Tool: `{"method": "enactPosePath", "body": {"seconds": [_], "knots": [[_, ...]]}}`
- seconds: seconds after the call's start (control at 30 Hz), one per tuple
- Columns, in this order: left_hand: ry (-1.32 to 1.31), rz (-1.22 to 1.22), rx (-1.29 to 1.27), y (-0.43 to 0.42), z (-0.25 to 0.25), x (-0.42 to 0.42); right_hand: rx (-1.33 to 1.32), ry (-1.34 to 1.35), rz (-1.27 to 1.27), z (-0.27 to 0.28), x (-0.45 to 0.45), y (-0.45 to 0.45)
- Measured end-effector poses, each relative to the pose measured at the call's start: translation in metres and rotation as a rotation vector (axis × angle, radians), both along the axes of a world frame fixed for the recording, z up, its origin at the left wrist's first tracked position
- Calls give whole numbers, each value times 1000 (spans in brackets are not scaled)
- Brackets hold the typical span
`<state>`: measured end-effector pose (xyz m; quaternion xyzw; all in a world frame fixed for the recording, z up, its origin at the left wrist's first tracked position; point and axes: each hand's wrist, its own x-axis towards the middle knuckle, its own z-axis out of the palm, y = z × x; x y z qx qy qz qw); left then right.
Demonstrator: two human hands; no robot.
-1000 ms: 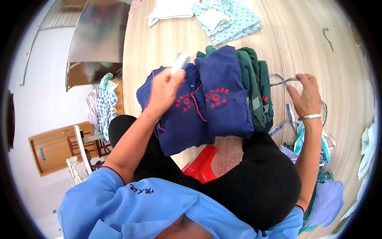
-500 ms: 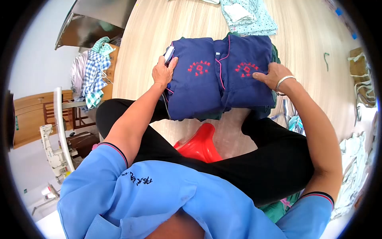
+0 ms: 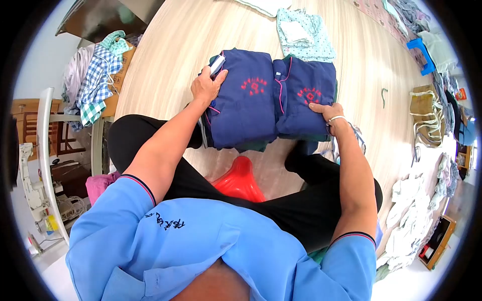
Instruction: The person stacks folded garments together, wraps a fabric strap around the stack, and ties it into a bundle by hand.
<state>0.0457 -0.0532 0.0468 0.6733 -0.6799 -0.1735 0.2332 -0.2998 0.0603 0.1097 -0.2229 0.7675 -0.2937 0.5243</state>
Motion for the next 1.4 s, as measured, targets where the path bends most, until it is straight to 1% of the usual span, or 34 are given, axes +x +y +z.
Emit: {"method": "enactPosePath", "body": {"seconds": [0.03, 0.1, 0.13, 0.2, 0.23, 0.27, 0.33, 0.4, 0.47, 0.5, 0.57, 0.6, 0.67, 0.7, 0.73, 0.8, 0.87, 0.93, 1.0, 1.07, 1.13, 1.2, 1.23, 1.27, 1.33, 1.37, 1.4], "knots": [[5, 4, 3, 0, 0, -1, -9, -5, -4, -3, -4, -1], [3, 1, 3, 0, 4, -2, 57, 560, 228, -4, -4, -3], [6, 2, 9, -1, 6, -3, 54, 546, 219, -2, 0, 0], [-6, -8, 47, -2, 9, -5, -359, 1360, 487, 6, 13, 15], [-10, -6, 43, -2, 9, -5, -533, 1390, 467, 7, 18, 14], [-9, 1, 40, -3, 9, -5, -527, 1380, 468, 5, 29, 19], [3, 9, 65, -6, 10, -4, -191, 186, 347, 6, 63, 34], [56, -6, 89, -9, 13, -4, 215, -234, 208, -9, 103, 54], [53, -1, 107, -12, 15, -4, 363, -300, -100, -51, 130, 66], [57, -12, 124, -11, 20, -4, 363, -296, -90, -62, 138, 67], [63, -35, 121, -10, 23, -1, 111, -615, -482, -72, 152, 64], [84, -39, 122, -10, 26, 1, 114, -617, -466, -66, 158, 60], [77, -29, 177, -12, 31, 5, 160, -556, -627, -54, 165, 53], [81, -20, 173, -12, 32, 8, 175, -494, -623, -48, 164, 52], [78, -37, 188, -13, 33, 10, 170, -489, -614, -41, 162, 50], [84, -48, 203, -13, 32, 11, 234, -398, -520, -32, 156, 49], [67, -66, 145, -14, 29, 13, 238, -398, -524, -33, 156, 50], [75, -73, 141, -13, 34, 14, 215, -461, -540, -39, 157, 51], [83, -78, 139, -12, 39, 14, 220, -399, -531, -41, 160, 55], [74, -80, 183, -11, 46, 14, 170, -173, -475, -40, 164, 62], [81, -71, 170, -14, 43, 15, 168, -131, -447, -31, 166, 72], [102, -71, 195, -14, 45, 15, 11, -316, -512, -27, 170, 83], [115, -68, 193, -15, 45, 15, 18, -491, -630, -24, 176, 84], [135, -75, 186, -15, 46, 14, 70, -523, -660, -20, 181, 81], [167, -87, 166, -19, 48, 13, 159, -827, -806, -18, 181, 64], [204, -75, 169, -19, 48, 14, 146, -821, -803, -16, 181, 58], [239, -64, 174, -17, 51, 16, 27, -916, -794, -12, 183, 53]]}}
